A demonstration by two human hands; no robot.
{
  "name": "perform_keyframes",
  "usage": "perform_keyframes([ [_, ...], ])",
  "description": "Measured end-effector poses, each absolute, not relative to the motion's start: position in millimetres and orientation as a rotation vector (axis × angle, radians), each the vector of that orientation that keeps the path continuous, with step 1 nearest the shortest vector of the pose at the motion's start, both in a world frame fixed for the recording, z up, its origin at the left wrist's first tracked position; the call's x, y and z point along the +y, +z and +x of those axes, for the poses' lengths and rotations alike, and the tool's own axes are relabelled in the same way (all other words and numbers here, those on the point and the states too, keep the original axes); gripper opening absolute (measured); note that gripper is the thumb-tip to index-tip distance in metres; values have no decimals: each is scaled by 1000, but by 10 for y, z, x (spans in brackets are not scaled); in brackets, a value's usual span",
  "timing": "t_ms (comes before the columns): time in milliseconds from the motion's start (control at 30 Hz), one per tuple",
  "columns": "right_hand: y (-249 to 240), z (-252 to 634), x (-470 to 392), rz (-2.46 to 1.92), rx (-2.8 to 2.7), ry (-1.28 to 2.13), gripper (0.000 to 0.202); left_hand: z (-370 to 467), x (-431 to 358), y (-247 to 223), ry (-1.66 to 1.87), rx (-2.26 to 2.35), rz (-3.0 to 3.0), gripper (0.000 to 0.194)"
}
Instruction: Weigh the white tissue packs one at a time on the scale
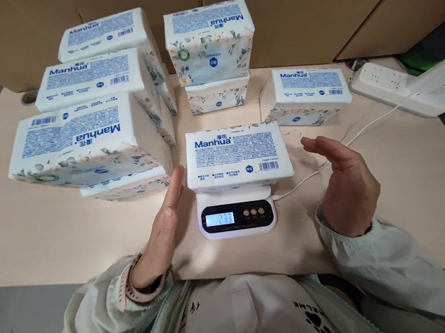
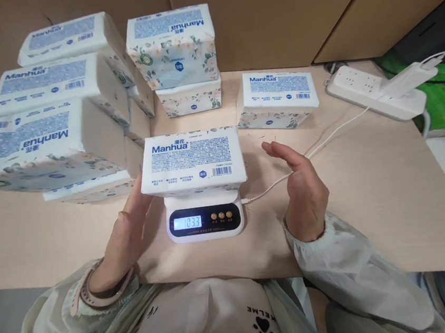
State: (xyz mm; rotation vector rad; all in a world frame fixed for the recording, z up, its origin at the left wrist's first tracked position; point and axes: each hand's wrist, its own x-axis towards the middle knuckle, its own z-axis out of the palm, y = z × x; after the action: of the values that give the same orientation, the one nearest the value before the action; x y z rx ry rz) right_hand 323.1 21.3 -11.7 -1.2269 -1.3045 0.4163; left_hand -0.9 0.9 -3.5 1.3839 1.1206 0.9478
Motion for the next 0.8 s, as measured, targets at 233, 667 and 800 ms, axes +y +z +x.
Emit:
perform_keyframes([
  [233, -136, 3244, 199, -1282, -1355, 362, 47, -1, 4, 6, 963, 1126, 1415, 78],
  [667, -35, 3192, 181, -1192, -1283, 454, 38, -48, -44, -93, 1048, 1070, 1373, 66],
  [800, -36, 3181, 177, -1204, -1274, 462, 38, -41, -44, -60, 1070, 1069, 1370, 64],
])
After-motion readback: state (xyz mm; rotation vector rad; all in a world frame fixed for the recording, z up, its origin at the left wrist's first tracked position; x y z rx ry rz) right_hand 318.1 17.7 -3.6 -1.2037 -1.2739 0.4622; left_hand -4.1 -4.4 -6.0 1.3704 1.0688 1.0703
